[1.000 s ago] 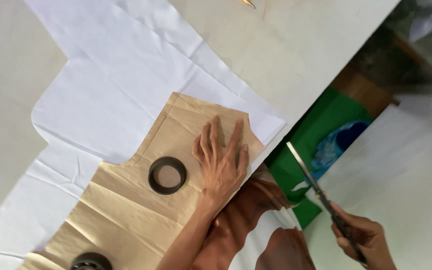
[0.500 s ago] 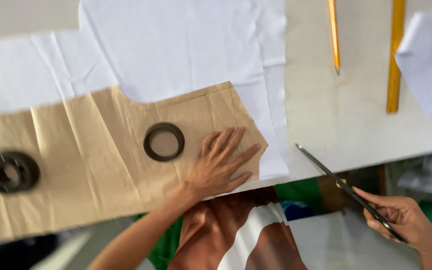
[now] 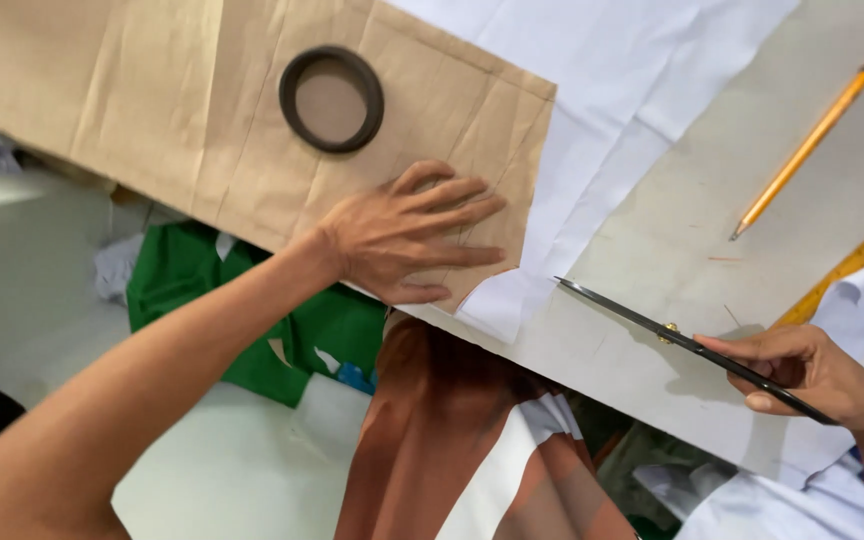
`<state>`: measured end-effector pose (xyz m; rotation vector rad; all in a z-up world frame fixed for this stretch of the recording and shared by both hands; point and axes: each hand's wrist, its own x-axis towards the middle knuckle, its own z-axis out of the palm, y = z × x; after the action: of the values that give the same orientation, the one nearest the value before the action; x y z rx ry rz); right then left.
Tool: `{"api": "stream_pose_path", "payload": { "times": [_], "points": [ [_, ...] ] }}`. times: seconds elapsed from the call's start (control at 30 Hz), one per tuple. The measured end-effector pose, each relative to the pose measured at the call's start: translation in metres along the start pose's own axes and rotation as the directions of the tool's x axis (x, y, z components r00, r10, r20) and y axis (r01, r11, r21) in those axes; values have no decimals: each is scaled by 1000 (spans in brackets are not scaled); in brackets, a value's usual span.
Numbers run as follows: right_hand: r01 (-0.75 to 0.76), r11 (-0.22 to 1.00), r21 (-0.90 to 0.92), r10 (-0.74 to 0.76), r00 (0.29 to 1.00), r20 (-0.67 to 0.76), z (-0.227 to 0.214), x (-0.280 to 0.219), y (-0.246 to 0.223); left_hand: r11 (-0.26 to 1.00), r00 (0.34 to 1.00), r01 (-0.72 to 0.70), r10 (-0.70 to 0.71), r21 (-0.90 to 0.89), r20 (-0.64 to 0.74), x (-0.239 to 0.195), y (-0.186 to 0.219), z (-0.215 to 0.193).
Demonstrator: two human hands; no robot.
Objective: Cutting fabric pieces using a paper pattern and scissors, followed by marking lines with a ruler and pencil.
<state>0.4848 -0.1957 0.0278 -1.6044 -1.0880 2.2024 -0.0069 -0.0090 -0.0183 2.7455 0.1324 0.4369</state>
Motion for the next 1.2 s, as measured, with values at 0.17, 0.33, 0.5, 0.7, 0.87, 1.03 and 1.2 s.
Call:
{"api": "stream_pose_path", "payload": {
  "times": [0.17,0.33,0.5,0.7,0.87,1.03,1.2],
  "points": [
    [12,985,-171,2,996,84,-19,26,-16,999,992,-30,25,-37,-120,-2,-4,5],
    [2,999,-51,7,984,179,-33,34,-13,999,994,-38,39,10,-107,-10,-4,10],
    [-49,944,-327,78,994,76,-49,33,-15,999,988,-54,53,-2,-146,-7,-2,5],
    [1,938,-347,50,989,139,-54,39,-23,996,975,-84,75,-35,-209,-10,-5,12],
    [56,954,-296,0,983,186,-42,51,-39,996,978,-79,71,-31,-195,-10,-5,12],
    [70,944,-322,2,976,219,-46,56,-43,997,982,-72,65,-32,-178,-10,-6,12],
    [-36,928,-370,98,984,149,-47,54,-48,995,976,-89,78,-45,-204,-10,-4,11]
  ]
}}
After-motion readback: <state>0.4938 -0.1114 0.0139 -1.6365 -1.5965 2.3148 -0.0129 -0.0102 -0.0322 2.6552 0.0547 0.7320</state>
